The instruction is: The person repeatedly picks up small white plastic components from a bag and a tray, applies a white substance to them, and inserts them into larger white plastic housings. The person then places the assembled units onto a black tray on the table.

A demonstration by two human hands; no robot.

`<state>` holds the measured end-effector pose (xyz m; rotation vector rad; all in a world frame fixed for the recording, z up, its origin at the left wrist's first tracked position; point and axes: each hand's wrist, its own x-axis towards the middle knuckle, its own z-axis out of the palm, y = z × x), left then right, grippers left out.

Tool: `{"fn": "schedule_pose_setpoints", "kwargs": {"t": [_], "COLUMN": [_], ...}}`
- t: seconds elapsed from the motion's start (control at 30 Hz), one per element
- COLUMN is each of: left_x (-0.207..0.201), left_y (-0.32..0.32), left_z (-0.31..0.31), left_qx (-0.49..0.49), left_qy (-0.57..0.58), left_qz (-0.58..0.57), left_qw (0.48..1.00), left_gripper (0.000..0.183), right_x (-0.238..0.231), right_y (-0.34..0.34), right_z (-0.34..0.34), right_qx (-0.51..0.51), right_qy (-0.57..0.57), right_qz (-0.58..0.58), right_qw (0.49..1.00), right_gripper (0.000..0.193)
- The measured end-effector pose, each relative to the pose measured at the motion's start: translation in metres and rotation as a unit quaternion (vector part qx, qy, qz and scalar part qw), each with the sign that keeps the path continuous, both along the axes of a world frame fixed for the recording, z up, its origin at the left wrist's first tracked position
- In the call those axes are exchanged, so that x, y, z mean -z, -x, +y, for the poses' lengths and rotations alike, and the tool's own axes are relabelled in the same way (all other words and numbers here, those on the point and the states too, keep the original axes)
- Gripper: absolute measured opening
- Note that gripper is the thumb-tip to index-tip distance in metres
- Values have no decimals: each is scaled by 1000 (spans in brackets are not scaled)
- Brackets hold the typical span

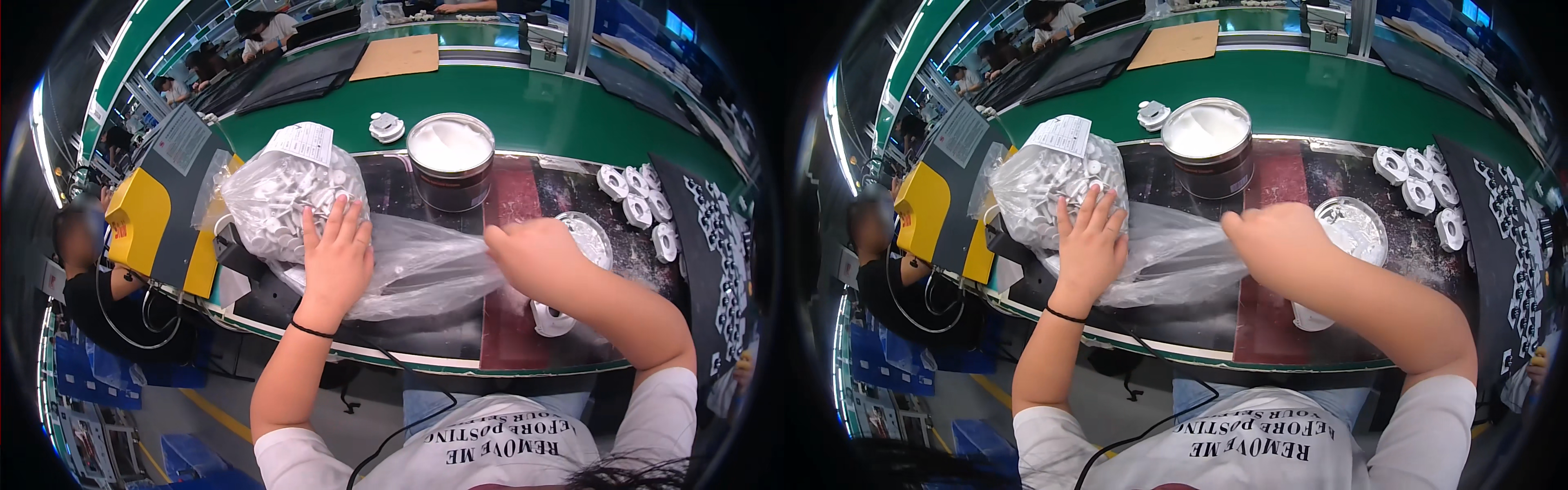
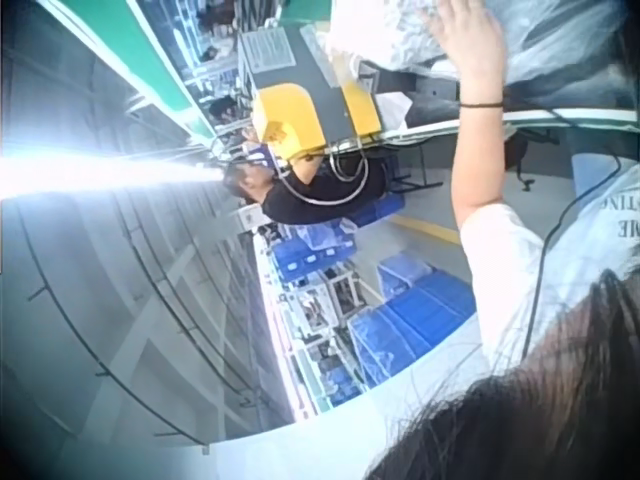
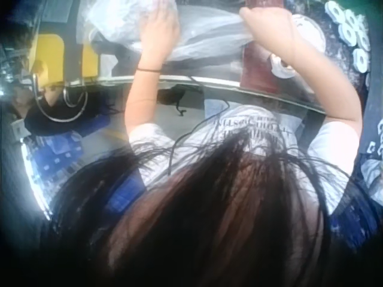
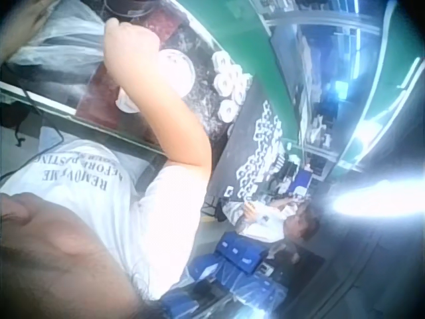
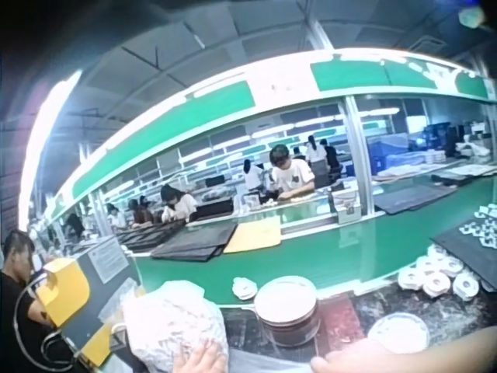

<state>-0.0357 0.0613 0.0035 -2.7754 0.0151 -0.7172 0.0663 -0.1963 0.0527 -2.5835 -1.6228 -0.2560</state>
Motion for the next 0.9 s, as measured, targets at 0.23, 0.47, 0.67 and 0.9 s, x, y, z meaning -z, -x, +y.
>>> {"fn": "schedule_pose_setpoints", "kwargs": {"t": [0.23,0.47,0.67,0.9], "left_x": [1,-2,-6,10], "left_y": [-10,-10,26,79], "left_z": [-2,0,-31,-47], "left_qx": [-16,19,42,34], "left_qy": [-29,35,152,228], "left_qz": [17,12,18,4], "left_qw": [999,999,987,973], "left_gripper": [31,26,31,35], "right_x": [-20,-36,-40,-34], "right_y": [21,9,-4,-17], "right_z": [-66,-100,-93,-79], "right_qx": [28,190,211,171], "right_qy": [-14,-224,-286,-334], "right_qz": [36,81,199,316], "right_qw": [999,952,913,871], "right_gripper": [8,16,18,22]}}
